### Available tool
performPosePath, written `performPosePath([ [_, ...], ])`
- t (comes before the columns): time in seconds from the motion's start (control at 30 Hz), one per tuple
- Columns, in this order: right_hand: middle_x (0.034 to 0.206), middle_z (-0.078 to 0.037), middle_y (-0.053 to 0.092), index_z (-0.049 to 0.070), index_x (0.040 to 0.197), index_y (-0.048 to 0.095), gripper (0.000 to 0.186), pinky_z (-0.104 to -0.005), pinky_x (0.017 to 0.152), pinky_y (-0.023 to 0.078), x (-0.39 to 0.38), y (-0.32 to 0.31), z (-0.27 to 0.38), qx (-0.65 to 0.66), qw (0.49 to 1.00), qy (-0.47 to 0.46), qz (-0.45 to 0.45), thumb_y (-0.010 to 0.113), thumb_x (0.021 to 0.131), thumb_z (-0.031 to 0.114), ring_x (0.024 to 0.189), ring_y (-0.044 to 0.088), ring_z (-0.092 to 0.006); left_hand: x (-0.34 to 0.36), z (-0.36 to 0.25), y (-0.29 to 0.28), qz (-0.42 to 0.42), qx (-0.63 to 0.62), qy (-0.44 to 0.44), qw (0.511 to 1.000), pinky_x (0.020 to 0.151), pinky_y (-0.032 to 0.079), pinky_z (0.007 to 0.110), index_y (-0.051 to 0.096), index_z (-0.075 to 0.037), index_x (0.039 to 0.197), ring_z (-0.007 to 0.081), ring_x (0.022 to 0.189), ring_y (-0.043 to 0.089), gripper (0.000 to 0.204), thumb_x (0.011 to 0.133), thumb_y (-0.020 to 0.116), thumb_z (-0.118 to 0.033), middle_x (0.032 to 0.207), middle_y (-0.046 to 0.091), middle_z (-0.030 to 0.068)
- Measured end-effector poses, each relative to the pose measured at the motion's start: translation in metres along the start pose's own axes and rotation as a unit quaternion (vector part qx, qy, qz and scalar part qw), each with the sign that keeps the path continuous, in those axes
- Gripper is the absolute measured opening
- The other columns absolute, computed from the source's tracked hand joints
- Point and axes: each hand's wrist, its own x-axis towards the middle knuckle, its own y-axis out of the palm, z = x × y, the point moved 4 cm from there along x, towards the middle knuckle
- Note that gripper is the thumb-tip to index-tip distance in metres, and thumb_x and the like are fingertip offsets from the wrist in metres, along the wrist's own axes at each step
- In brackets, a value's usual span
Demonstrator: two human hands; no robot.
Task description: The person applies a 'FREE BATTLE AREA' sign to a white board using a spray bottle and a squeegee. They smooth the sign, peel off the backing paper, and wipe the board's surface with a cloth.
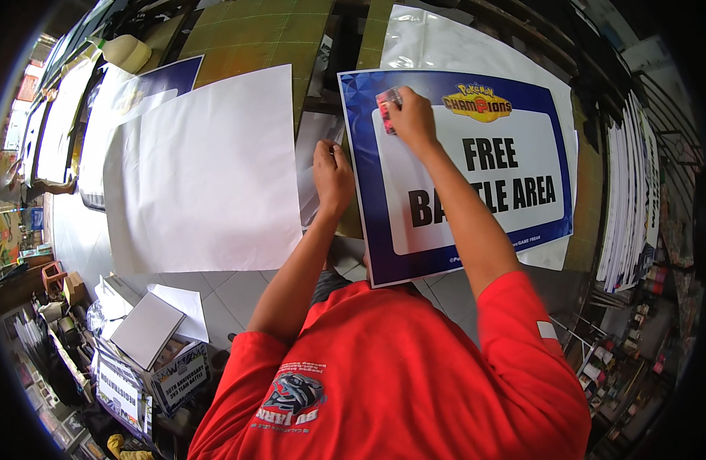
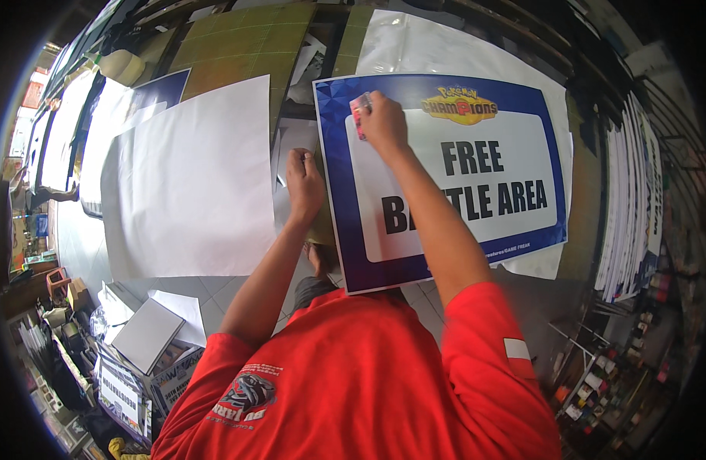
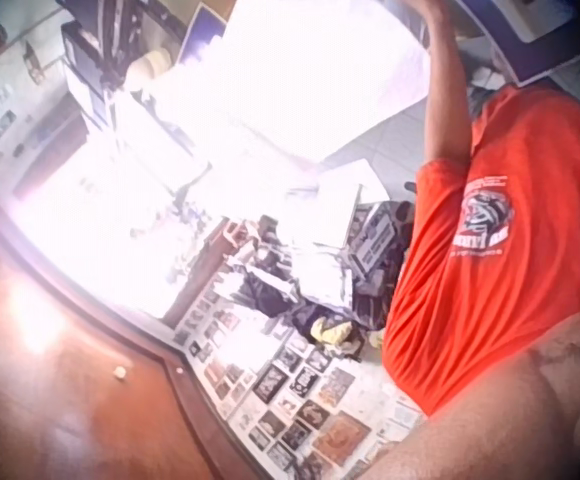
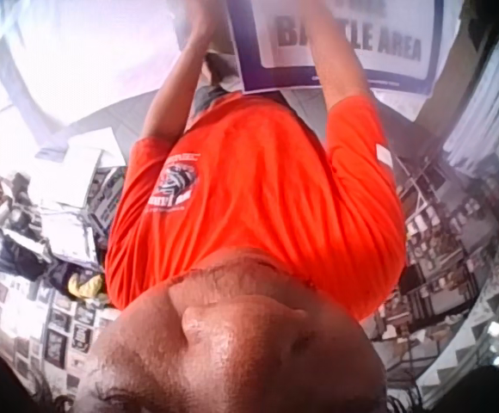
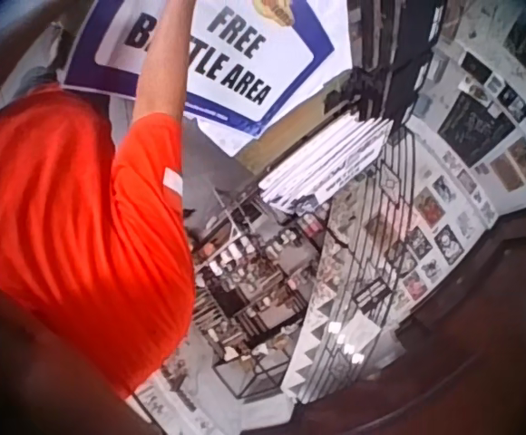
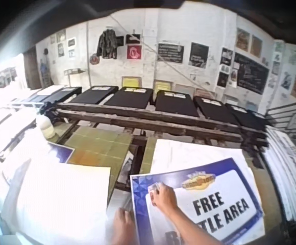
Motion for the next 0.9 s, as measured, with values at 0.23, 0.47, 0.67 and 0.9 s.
performPosePath([
  [0.23,0.086,-0.022,0.066,0.002,0.088,0.060,0.014,-0.0491,0.074,0.051,-0.003,0.025,0.037,0.022,0.999,0.024,0.025,0.062,0.083,0.014,0.083,0.064,-0.0412,0.001,0.002,0.000,-0.005,-0.006,0.009,1.000,0.079,0.041,0.045,0.049,0.002,0.094,0.0393,0.088,0.052,0.015,0.095,0.042,-0.011,0.092,0.055,0.0215],
  [0.47,0.082,-0.024,0.065,0.001,0.088,0.062,0.019,-0.0484,0.074,0.051,-0.012,0.049,0.062,0.126,0.991,-0.009,0.051,0.064,0.080,0.018,0.082,0.063,-0.0429,0.001,0.003,0.000,-0.002,-0.014,-0.007,1.000,0.080,0.041,0.046,0.049,0.003,0.096,0.0411,0.090,0.053,0.014,0.094,0.043,-0.010,0.095,0.056,0.0229],
  [0.67,0.078,-0.011,0.068,0.001,0.094,0.067,0.022,-0.0302,0.057,0.053,-0.005,-0.093,-0.122,0.255,0.960,0.117,0.002,0.068,0.082,0.019,0.063,0.066,-0.0167,-0.001,-0.003,0.001,-0.006,0.002,0.050,0.999,0.080,0.043,0.044,0.050,0.002,0.100,0.0386,0.089,0.054,0.013,0.093,0.045,-0.008,0.095,0.056,0.0213],
  [0.9,0.089,-0.021,0.068,-0.001,0.099,0.063,0.030,-0.0385,0.074,0.051,-0.070,-0.142,-0.179,-0.031,0.993,0.114,-0.023,0.069,0.081,0.023,0.084,0.068,-0.0334,-0.001,-0.004,-0.001,0.012,0.000,0.004,1.000,0.080,0.043,0.042,0.051,0.003,0.100,0.0356,0.089,0.055,0.014,0.092,0.047,-0.008,0.095,0.057,0.0189],
])
